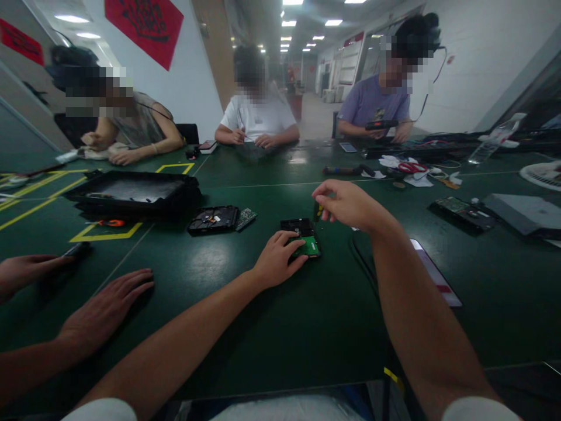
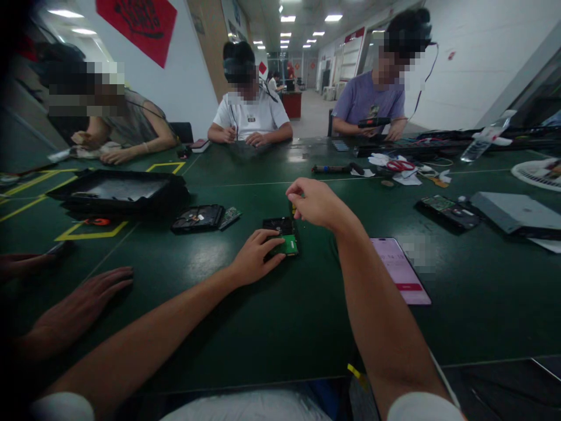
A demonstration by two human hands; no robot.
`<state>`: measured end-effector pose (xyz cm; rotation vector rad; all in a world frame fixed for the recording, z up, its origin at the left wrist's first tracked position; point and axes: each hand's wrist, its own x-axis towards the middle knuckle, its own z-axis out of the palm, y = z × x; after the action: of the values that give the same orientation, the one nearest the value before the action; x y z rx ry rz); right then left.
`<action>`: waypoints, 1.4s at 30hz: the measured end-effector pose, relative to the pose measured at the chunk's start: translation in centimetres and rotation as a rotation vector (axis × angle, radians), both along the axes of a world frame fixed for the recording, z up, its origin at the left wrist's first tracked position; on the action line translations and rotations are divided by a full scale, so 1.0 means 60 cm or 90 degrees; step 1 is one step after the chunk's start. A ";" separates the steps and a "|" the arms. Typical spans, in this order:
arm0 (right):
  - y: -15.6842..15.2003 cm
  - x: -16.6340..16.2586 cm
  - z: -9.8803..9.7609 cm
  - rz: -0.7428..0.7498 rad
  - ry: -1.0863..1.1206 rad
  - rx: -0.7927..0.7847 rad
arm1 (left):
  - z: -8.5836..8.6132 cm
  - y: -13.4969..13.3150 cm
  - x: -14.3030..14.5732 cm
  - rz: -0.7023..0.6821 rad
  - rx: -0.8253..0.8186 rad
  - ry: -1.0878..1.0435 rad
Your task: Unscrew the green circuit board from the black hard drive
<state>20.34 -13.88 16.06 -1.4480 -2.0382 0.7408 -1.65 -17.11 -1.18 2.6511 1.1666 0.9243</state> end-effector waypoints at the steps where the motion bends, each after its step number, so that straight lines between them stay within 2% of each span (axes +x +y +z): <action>1: -0.001 -0.002 0.000 -0.006 0.011 -0.016 | -0.001 0.000 0.000 0.001 0.001 0.001; 4: -0.001 -0.003 -0.001 0.012 0.025 -0.032 | -0.002 0.001 0.000 0.000 0.005 0.004; 10: 0.008 0.003 -0.007 0.076 -0.007 0.035 | -0.001 0.001 0.000 -0.002 0.001 -0.006; 18: -0.002 0.004 0.003 0.053 -0.026 0.029 | -0.004 0.002 -0.001 -0.004 -0.002 -0.006; 29: 0.007 0.000 -0.008 0.046 -0.002 0.029 | -0.004 0.001 -0.001 0.000 -0.003 -0.002; 35: 0.010 0.002 -0.011 0.071 -0.005 0.039 | -0.002 0.000 -0.001 0.001 -0.001 0.009; 42: 0.000 0.000 -0.002 0.008 -0.003 0.024 | -0.002 0.001 0.000 -0.001 -0.004 0.011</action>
<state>20.32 -13.86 15.93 -1.4183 -2.0550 0.7009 -1.67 -17.06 -1.29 2.6595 1.1693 0.8977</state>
